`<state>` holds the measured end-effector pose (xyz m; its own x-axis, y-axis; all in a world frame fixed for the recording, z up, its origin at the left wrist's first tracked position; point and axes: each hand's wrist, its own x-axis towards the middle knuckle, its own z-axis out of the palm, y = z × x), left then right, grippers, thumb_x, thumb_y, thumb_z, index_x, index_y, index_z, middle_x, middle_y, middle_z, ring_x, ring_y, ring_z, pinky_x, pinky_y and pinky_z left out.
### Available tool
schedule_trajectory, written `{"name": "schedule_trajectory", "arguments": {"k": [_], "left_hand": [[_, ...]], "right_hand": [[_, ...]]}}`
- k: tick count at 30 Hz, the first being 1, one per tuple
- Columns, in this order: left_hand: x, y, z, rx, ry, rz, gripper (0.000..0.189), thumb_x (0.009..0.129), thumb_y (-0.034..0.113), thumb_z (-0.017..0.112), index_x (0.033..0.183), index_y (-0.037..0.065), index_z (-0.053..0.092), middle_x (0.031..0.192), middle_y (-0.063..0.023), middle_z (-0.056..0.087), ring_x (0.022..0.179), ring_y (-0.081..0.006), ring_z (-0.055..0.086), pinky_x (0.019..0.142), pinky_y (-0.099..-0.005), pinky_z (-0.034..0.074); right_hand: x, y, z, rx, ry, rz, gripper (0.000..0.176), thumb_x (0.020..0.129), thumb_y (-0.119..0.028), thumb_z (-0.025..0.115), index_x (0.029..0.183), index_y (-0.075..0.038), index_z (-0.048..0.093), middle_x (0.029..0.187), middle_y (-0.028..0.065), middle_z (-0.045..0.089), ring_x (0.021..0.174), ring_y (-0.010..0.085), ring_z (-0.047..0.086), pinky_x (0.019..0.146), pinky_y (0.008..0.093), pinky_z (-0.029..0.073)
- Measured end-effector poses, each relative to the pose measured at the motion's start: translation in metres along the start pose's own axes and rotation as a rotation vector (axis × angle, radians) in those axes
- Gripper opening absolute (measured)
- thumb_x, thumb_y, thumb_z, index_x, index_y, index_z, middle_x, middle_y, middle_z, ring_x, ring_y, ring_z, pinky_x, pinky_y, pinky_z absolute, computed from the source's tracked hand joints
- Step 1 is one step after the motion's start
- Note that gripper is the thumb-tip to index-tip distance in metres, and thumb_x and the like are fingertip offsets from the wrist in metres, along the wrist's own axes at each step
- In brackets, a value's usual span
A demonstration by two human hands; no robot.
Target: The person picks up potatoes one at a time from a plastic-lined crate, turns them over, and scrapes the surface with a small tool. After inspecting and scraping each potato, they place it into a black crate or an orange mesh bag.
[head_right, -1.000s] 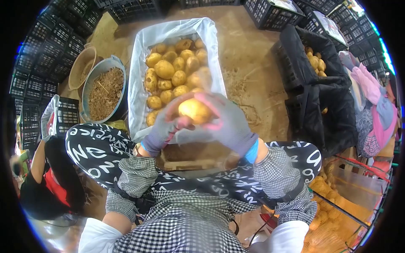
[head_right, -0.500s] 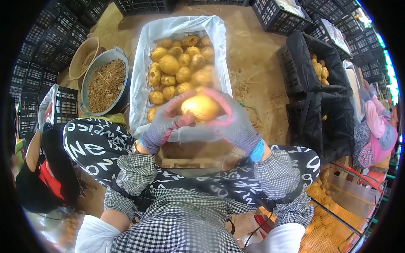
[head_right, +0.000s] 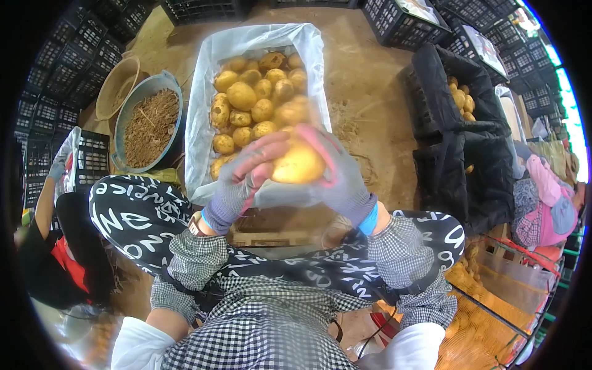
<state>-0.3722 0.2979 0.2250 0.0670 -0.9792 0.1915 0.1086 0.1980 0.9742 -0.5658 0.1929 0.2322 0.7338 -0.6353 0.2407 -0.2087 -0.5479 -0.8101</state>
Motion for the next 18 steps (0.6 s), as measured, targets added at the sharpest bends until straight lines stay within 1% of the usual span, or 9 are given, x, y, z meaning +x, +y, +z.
{"name": "schedule_trajectory", "arguments": {"k": [5,7,9,10,11,12,14,15,18], "left_hand": [[-0.003,-0.009,0.0,0.059,0.018,-0.029,0.041,0.097,0.018,0.057,0.134,0.002,0.055,0.142,-0.0138,0.048,0.134,-0.0234,0.043,0.11,-0.0338,0.035],[-0.004,-0.013,0.003,0.061,0.079,-0.076,0.048,0.1,0.018,0.052,0.143,0.0,0.041,0.146,-0.0136,0.043,0.135,-0.0221,0.04,0.11,-0.0338,0.034],[-0.002,-0.016,0.011,0.114,0.107,-0.079,0.055,0.101,0.019,0.05,0.148,-0.001,0.031,0.148,-0.0123,0.04,0.136,-0.0205,0.037,0.109,-0.0332,0.034],[0.0,-0.018,0.009,0.155,0.09,-0.045,0.057,0.1,0.019,0.051,0.15,0.0,0.029,0.149,-0.0111,0.039,0.137,-0.0195,0.036,0.109,-0.0326,0.034],[-0.002,-0.01,0.019,-0.042,0.189,-0.161,0.053,0.099,0.022,0.053,0.147,0.005,0.037,0.148,-0.0129,0.04,0.133,-0.0217,0.041,0.109,-0.0347,0.036],[-0.002,-0.012,0.014,0.214,0.192,-0.193,0.055,0.101,0.028,0.05,0.149,0.007,0.034,0.146,-0.0131,0.043,0.126,-0.0231,0.048,0.105,-0.0355,0.04],[-0.002,-0.024,0.004,0.082,0.134,-0.063,0.061,0.102,0.039,0.042,0.149,0.001,0.032,0.144,-0.0172,0.044,0.12,-0.0281,0.053,0.1,-0.0361,0.043],[0.003,-0.013,0.011,0.058,0.116,-0.093,0.065,0.102,0.042,0.04,0.147,-0.004,0.031,0.146,-0.0186,0.04,0.127,-0.0305,0.049,0.103,-0.0388,0.042],[0.01,0.005,0.025,0.14,0.067,-0.146,0.059,0.104,0.04,0.037,0.146,-0.001,0.034,0.148,-0.0165,0.038,0.129,-0.0297,0.047,0.106,-0.042,0.04]], "right_hand": [[0.002,-0.011,0.006,0.019,-0.002,0.031,0.078,0.072,0.001,0.075,0.142,-0.004,0.042,0.136,0.0146,0.052,0.129,0.0284,0.048,0.108,0.0371,0.037],[-0.001,-0.004,0.007,0.036,-0.007,0.056,0.076,0.074,-0.001,0.077,0.141,-0.003,0.041,0.136,0.0142,0.051,0.125,0.0264,0.052,0.107,0.0372,0.04],[-0.002,-0.002,0.009,0.597,0.063,0.281,0.073,0.075,-0.004,0.079,0.139,-0.003,0.043,0.133,0.0127,0.053,0.12,0.0243,0.056,0.103,0.0373,0.044],[-0.001,0.001,0.001,0.847,0.152,0.367,0.072,0.076,-0.006,0.08,0.138,-0.003,0.044,0.132,0.012,0.054,0.117,0.0233,0.058,0.101,0.0373,0.046],[0.0,0.007,-0.014,0.896,0.284,0.361,0.068,0.078,-0.008,0.079,0.137,-0.003,0.045,0.129,0.011,0.056,0.114,0.0229,0.06,0.097,0.0367,0.049],[-0.001,0.013,-0.034,0.932,0.431,0.338,0.064,0.081,-0.011,0.077,0.136,-0.003,0.046,0.126,0.0101,0.058,0.111,0.0226,0.062,0.094,0.0361,0.052],[-0.01,0.016,-0.089,0.987,0.809,0.32,0.049,0.086,-0.016,0.071,0.129,-0.003,0.051,0.115,0.0091,0.062,0.107,0.0218,0.063,0.086,0.0347,0.055],[-0.033,0.008,-0.131,0.926,0.981,0.253,0.045,0.088,-0.018,0.07,0.127,-0.003,0.052,0.113,0.0087,0.062,0.104,0.0213,0.064,0.084,0.0345,0.055],[-0.081,-0.018,-0.238,0.682,1.365,-0.012,0.033,0.091,-0.024,0.065,0.116,-0.005,0.057,0.104,0.0071,0.063,0.09,0.0198,0.064,0.076,0.0364,0.056]]}}
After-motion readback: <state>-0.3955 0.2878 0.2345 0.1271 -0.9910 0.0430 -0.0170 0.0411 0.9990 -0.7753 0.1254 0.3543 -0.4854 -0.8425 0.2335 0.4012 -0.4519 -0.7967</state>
